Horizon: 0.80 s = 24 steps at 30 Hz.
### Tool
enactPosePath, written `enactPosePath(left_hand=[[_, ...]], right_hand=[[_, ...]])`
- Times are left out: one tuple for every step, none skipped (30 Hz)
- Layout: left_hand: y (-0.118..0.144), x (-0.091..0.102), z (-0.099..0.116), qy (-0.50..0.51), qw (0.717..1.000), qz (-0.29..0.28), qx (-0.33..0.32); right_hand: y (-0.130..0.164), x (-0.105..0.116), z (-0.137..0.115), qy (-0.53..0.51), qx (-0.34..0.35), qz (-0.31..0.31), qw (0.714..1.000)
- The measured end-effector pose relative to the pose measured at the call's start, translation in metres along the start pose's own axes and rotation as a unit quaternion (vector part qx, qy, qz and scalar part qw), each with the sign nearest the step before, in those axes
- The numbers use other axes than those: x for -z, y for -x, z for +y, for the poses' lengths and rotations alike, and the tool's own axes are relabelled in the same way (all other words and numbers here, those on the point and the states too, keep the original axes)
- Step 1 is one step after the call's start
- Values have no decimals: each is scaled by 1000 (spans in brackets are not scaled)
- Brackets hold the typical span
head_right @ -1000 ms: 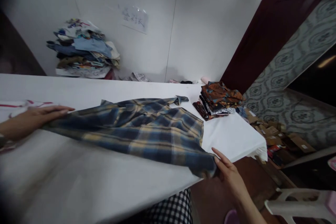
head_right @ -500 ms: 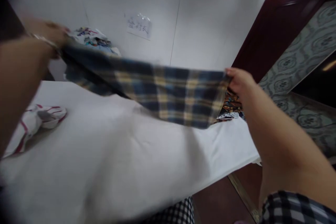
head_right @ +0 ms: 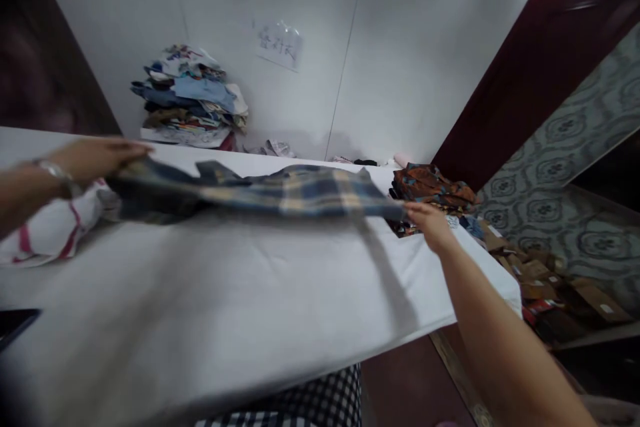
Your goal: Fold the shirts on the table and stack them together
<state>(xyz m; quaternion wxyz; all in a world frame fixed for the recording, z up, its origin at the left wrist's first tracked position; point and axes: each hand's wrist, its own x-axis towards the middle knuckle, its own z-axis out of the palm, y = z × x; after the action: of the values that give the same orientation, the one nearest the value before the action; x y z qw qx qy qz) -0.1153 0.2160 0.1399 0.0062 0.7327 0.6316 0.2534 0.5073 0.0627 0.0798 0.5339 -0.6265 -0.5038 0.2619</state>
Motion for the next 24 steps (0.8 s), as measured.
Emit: enactPosePath(left_hand=[[25,-21,-4,5,998,-55,22],[52,-43,-8,11,994,-97,41],[77,-62,-13,31,987,-143,73],[100,-80,-18,64,975,-170,129],[120,-94,-23,100,963,-172,181],[135,-103,-27,126,953,-168,219],[146,-109,-30,140,946,-156,246],[152,-112,-32,142,945,-141,260],[154,-112,-31,133,948,-125,262],[154,-109,-29,119,953,-108,258],[153,-105,-25,104,957,-90,254],[150,-100,-20,95,960,-70,253],[147,-95,-14,93,962,-50,253],[145,-90,-8,96,962,-29,255],[144,-85,-3,103,961,-10,255],[143,-80,2,112,961,4,252],[144,-77,6,121,962,15,244],[146,-75,8,126,964,20,234],[149,-74,8,127,966,19,224],[153,-74,7,124,968,9,216],[157,-76,5,117,970,-15,213],[161,-80,2,106,970,-51,210],[165,-83,-2,82,972,-78,204],[168,-88,-5,63,973,-101,196]], right_hand=[[15,-3,26,21,-31,-13,999],[30,-5,49,36,-61,-17,997],[44,-6,69,44,-89,-19,995],[57,-6,84,47,-111,-32,992],[68,-6,95,47,-129,-44,990],[77,-5,102,48,-145,-55,987],[82,-5,106,49,-160,-63,984],[84,-5,106,52,-175,-68,981],[84,-6,105,60,-189,-67,978],[81,-9,102,72,-201,-63,975],[78,-12,99,87,-210,-59,972],[73,-16,95,102,-218,-56,969],[68,-20,92,114,-223,-59,966],[63,-24,90,120,-223,-63,965],[60,-26,88,117,-218,-66,967],[57,-26,88,109,-208,-68,970],[55,-24,89,98,-192,-64,974],[55,-21,91,87,-175,-54,979],[56,-15,94,80,-161,-40,983],[59,-9,97,78,-154,-28,985],[63,-2,101,84,-154,-26,984],[68,3,105,96,-160,-34,982],[73,7,108,111,-169,-49,978],[78,10,110,130,-177,-69,973]])
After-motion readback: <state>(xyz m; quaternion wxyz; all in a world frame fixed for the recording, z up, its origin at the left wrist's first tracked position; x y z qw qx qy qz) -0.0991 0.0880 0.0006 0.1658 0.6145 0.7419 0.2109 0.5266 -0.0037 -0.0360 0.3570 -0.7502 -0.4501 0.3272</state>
